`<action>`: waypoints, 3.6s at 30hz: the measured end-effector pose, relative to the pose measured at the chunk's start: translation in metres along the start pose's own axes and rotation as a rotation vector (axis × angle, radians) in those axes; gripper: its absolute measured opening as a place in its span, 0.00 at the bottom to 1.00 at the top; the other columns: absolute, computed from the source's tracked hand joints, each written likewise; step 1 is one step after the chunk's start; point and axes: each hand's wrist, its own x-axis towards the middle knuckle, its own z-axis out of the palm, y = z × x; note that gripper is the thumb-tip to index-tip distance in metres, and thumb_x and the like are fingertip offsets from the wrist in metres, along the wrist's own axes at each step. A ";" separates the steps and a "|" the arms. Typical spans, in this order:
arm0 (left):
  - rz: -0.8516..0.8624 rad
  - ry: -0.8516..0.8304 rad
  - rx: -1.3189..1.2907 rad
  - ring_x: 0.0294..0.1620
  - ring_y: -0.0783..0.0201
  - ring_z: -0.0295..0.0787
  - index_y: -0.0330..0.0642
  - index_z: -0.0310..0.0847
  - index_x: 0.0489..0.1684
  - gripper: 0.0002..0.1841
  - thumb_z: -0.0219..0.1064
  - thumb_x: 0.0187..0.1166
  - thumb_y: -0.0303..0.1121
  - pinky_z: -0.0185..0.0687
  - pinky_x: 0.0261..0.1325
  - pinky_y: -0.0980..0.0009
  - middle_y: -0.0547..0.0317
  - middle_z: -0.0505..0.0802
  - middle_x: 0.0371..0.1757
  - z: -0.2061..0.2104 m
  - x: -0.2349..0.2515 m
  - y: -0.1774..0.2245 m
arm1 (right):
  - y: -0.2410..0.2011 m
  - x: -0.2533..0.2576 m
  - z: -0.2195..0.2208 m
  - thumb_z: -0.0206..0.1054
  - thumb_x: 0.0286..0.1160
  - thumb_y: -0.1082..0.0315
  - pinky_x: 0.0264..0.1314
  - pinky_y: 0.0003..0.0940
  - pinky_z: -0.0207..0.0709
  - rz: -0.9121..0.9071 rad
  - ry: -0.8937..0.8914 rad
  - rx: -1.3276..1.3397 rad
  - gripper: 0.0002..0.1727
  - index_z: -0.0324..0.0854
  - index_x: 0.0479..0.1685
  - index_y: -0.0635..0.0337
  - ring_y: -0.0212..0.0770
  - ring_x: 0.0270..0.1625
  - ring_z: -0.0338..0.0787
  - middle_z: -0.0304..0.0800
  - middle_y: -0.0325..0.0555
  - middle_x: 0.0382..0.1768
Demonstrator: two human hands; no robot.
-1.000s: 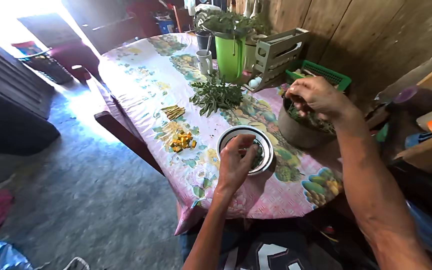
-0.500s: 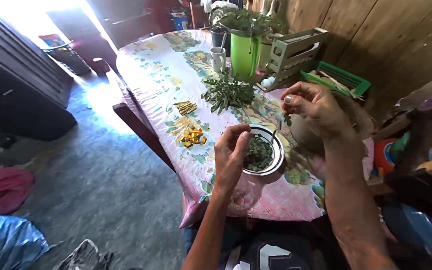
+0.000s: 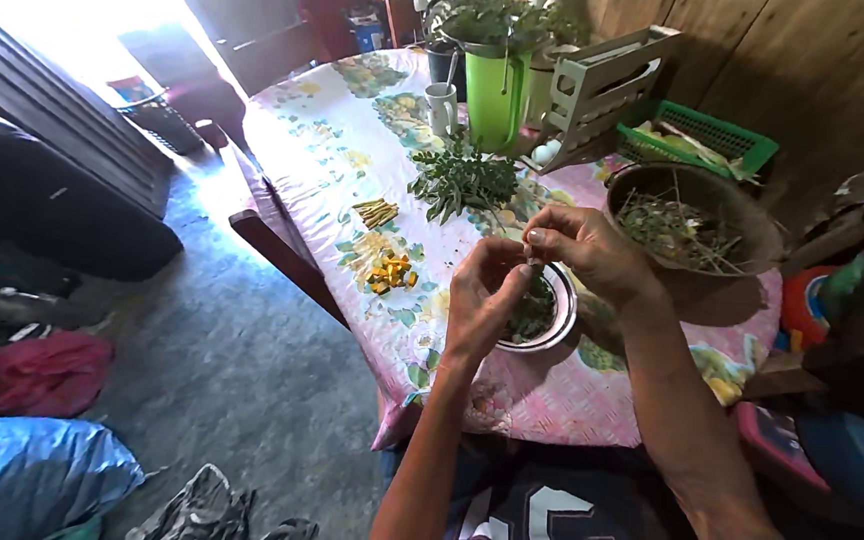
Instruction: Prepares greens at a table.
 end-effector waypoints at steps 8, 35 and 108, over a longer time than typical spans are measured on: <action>-0.020 0.070 0.037 0.37 0.64 0.89 0.40 0.84 0.51 0.07 0.69 0.80 0.25 0.89 0.39 0.70 0.55 0.91 0.43 0.004 -0.002 -0.007 | -0.004 -0.004 0.003 0.64 0.82 0.68 0.36 0.25 0.86 -0.018 -0.020 -0.074 0.07 0.84 0.47 0.62 0.30 0.32 0.88 0.89 0.40 0.34; 0.100 0.151 0.277 0.36 0.69 0.89 0.42 0.83 0.46 0.06 0.63 0.78 0.25 0.89 0.35 0.72 0.60 0.91 0.41 0.008 -0.001 0.000 | -0.005 -0.010 0.005 0.59 0.83 0.73 0.23 0.22 0.77 -0.048 -0.118 -0.200 0.06 0.82 0.41 0.62 0.31 0.22 0.81 0.84 0.42 0.27; -0.150 0.021 -0.461 0.40 0.60 0.93 0.38 0.85 0.53 0.09 0.66 0.79 0.20 0.93 0.49 0.63 0.49 0.91 0.47 -0.016 -0.008 -0.001 | -0.006 -0.013 0.017 0.59 0.83 0.70 0.12 0.20 0.63 -0.060 -0.088 -0.218 0.07 0.84 0.45 0.58 0.28 0.15 0.70 0.82 0.39 0.26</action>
